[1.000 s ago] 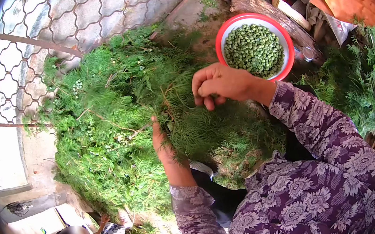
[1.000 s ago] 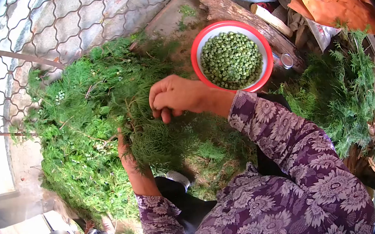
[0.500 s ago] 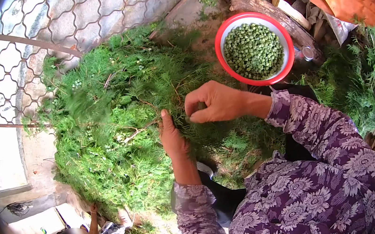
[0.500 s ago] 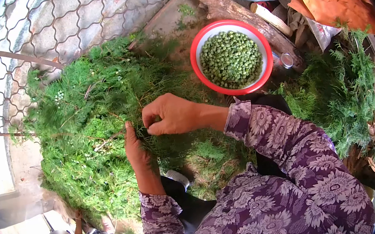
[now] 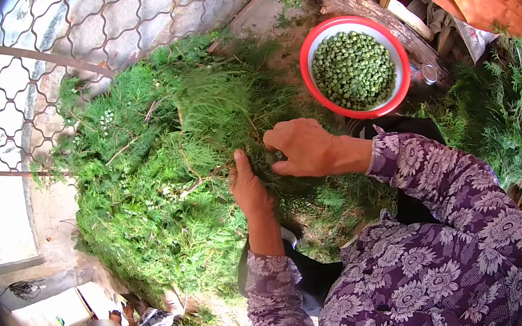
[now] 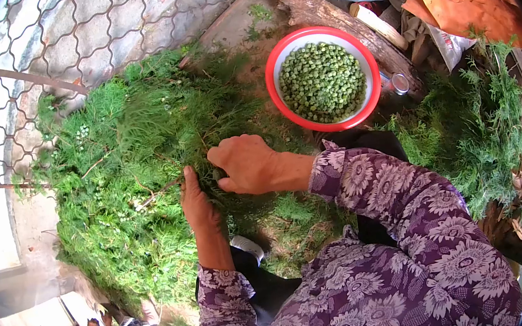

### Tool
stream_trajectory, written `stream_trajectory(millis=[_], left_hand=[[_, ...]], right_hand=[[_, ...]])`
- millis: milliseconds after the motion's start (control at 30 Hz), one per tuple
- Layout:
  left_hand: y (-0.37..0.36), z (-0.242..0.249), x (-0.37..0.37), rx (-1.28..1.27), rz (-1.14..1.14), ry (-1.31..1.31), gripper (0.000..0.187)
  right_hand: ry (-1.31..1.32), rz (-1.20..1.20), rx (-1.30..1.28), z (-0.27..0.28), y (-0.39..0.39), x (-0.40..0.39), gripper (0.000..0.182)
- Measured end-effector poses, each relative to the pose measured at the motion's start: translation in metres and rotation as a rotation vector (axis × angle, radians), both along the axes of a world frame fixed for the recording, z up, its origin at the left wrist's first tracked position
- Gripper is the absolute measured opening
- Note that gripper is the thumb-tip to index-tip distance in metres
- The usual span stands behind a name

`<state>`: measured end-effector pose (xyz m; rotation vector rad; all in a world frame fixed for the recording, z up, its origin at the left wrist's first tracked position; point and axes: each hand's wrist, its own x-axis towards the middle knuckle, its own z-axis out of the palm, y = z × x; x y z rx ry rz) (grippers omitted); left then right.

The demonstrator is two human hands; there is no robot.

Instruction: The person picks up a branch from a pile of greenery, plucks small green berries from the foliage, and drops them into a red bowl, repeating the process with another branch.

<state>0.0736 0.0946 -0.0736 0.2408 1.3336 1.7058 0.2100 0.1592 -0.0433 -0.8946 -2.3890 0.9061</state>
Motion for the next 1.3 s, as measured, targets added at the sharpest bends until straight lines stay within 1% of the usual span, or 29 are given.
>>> stream_trajectory(millis=[33, 100, 133, 200, 233, 300, 333, 400, 433, 500, 533, 600, 633, 667, 700, 733, 800, 833, 900, 933, 967, 1000, 1033, 1100, 1133, 1200, 1233, 1300], left_hand=[[-0.001, -0.002, -0.002, 0.006, -0.004, 0.001, 0.024], [-0.001, 0.001, -0.003, 0.007, -0.010, -0.041, 0.025], [-0.001, 0.002, -0.003, 0.008, -0.016, -0.083, 0.026], [-0.002, 0.005, -0.005, -0.012, -0.041, -0.108, 0.028], [-0.002, 0.006, -0.007, -0.032, -0.065, -0.133, 0.030], [-0.002, 0.000, -0.014, -0.074, -0.068, -0.153, 0.032], [-0.003, -0.002, -0.015, -0.116, -0.070, -0.175, 0.034], [-0.003, 0.007, -0.013, -0.125, -0.067, -0.160, 0.035], [-0.002, 0.011, -0.011, -0.137, -0.077, -0.143, 0.036], [-0.002, 0.009, -0.012, -0.095, -0.114, -0.144, 0.036], [-0.003, 0.008, -0.013, -0.050, -0.142, -0.146, 0.037], [-0.003, 0.010, -0.012, -0.050, -0.154, -0.115, 0.038], [-0.003, 0.011, -0.011, -0.051, -0.168, -0.084, 0.038], [-0.003, 0.014, -0.009, -0.051, -0.168, -0.084, 0.038], [-0.004, 0.018, -0.008, -0.057, -0.159, -0.071, 0.035], [-0.003, 0.020, -0.006, -0.063, -0.150, -0.059, 0.031], [-0.005, 0.018, -0.005, -0.040, -0.146, -0.046, 0.030], [-0.005, 0.017, -0.004, -0.017, -0.140, -0.033, 0.028], [-0.005, 0.014, -0.002, -0.001, -0.119, -0.019, 0.027], [-0.005, 0.013, -0.001, 0.016, -0.100, -0.005, 0.025], [-0.005, 0.013, 0.000, 0.015, -0.099, -0.005, 0.025], [-0.007, 0.014, 0.001, 0.006, -0.112, 0.060, 0.025], [-0.007, 0.014, 0.002, -0.003, -0.125, 0.124, 0.025], [-0.006, 0.013, 0.004, 0.008, -0.142, 0.162, 0.026], [-0.006, 0.012, 0.005, 0.018, -0.159, 0.199, 0.027], [-0.007, 0.012, 0.006, 0.021, -0.165, 0.184, 0.027], [-0.008, 0.012, 0.006, 0.025, -0.171, 0.170, 0.028], [-0.008, 0.015, 0.010, 0.013, -0.179, 0.162, 0.028]], right_hand=[[0.000, 0.002, 0.000, -0.004, 0.001, -0.001, 0.029], [0.219, 0.022, -0.098, -0.010, 0.004, -0.004, 0.022], [0.218, 0.023, -0.098, -0.012, 0.006, -0.003, 0.022], [0.350, 0.138, -0.212, -0.009, 0.009, -0.003, 0.016], [0.350, 0.139, -0.210, -0.006, 0.012, -0.003, 0.016], [0.346, 0.241, -0.863, 0.006, 0.016, 0.001, 0.012], [0.343, 0.244, -0.864, 0.010, 0.015, 0.003, 0.012], [0.467, 0.279, -1.241, 0.016, 0.016, 0.008, 0.010], [0.471, 0.277, -1.241, 0.021, 0.016, 0.009, 0.010], [0.643, 0.269, -1.392, 0.029, 0.017, 0.012, 0.012], [0.642, 0.268, -1.391, 0.029, 0.019, 0.013, 0.012], [0.738, 0.214, -1.407, 0.028, 0.025, 0.013, 0.017], [0.738, 0.215, -1.406, 0.024, 0.028, 0.013, 0.017], [0.675, 0.170, -1.291, 0.018, 0.031, 0.011, 0.017], [0.612, 0.125, -1.175, 0.013, 0.032, 0.010, 0.017], [0.612, 0.123, -1.174, 0.009, 0.032, 0.009, 0.017], [0.391, 0.089, -0.793, 0.003, 0.028, 0.007, 0.018], [0.390, 0.089, -0.793, 0.001, 0.025, 0.006, 0.018], [0.379, 0.069, -0.359, -0.002, 0.020, 0.003, 0.018], [0.379, 0.070, -0.360, -0.002, 0.019, 0.003, 0.018], [0.318, 0.086, -0.288, -0.001, 0.018, 0.002, 0.023], [0.257, 0.101, -0.216, 0.000, 0.017, 0.002, 0.027], [0.257, 0.101, -0.216, -0.002, 0.015, 0.001, 0.027], [0.275, 0.075, 0.030, -0.010, 0.011, -0.002, 0.030], [0.275, 0.075, 0.029, -0.020, 0.010, -0.005, 0.030], [0.505, 0.000, 0.342, -0.032, 0.009, -0.010, 0.031], [0.505, 0.000, 0.342, -0.038, 0.008, -0.009, 0.031], [0.421, -0.011, 0.230, -0.024, 0.004, -0.006, 0.029]])
